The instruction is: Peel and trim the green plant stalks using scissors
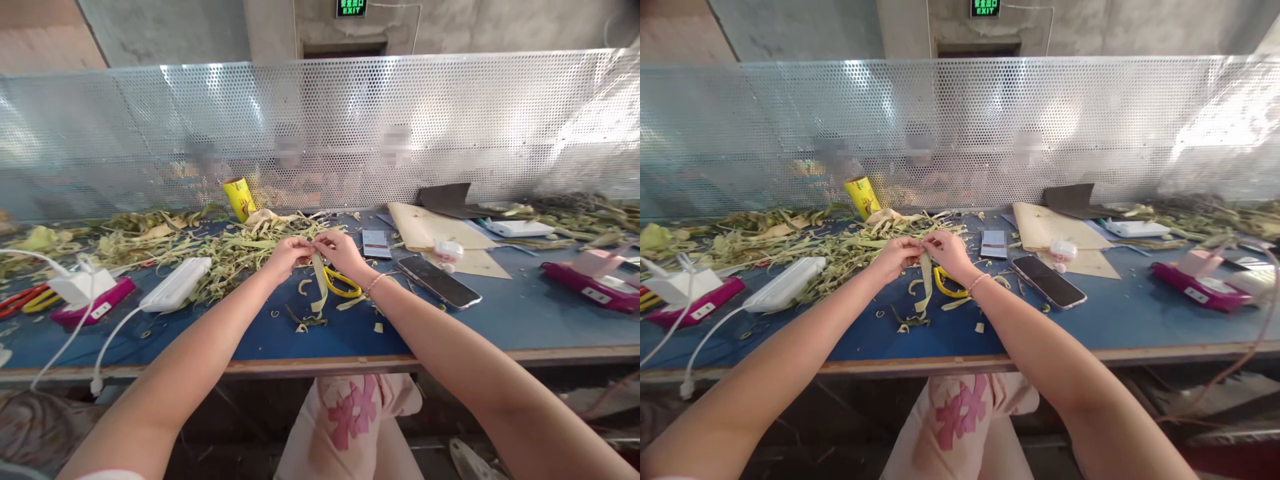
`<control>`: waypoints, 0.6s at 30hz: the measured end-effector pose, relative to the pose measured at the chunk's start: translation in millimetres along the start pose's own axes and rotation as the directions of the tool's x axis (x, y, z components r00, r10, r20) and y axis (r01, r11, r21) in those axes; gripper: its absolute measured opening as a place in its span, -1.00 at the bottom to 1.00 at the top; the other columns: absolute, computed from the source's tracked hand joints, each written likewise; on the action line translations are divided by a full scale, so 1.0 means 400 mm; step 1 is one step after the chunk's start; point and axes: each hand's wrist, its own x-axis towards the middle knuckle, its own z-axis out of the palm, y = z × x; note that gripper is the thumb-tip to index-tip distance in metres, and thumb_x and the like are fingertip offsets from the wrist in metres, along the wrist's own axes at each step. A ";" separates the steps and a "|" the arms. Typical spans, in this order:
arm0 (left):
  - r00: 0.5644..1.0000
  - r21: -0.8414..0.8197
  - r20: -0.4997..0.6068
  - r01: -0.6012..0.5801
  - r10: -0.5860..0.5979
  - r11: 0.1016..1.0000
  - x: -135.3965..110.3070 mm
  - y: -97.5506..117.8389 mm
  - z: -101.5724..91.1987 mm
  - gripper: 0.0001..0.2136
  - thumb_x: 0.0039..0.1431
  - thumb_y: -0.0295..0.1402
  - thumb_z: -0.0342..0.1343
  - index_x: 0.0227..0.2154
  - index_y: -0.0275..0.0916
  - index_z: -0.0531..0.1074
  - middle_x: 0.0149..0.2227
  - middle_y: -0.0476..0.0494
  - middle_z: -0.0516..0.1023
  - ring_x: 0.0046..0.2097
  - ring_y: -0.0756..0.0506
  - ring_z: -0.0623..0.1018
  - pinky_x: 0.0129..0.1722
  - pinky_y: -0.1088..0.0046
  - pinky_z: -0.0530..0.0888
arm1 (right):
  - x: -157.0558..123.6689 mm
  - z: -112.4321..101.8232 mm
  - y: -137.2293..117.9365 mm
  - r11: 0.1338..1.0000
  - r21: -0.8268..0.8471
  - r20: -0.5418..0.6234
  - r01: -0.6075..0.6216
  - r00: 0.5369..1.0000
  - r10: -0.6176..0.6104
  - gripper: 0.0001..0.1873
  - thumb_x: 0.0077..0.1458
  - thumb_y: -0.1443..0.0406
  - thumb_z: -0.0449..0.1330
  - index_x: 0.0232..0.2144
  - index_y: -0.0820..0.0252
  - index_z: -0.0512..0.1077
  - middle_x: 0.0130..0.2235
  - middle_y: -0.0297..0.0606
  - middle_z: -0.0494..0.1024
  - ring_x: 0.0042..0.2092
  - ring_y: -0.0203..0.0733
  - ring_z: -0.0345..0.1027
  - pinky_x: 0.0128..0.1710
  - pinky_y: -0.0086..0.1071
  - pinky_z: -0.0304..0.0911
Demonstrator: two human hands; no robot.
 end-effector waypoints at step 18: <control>0.999 0.117 0.005 -0.049 0.048 0.992 -0.020 0.005 0.026 -0.78 -0.33 -0.47 0.26 -0.56 -0.32 0.34 -0.60 0.05 0.42 -0.54 0.06 0.44 -0.43 0.45 0.45 | 0.006 -0.009 0.001 0.960 0.227 0.153 -0.163 0.980 0.130 -0.82 -0.21 0.23 0.20 -0.54 0.24 0.36 -0.53 -0.36 0.41 -0.46 -0.36 0.28 -0.41 -0.43 0.22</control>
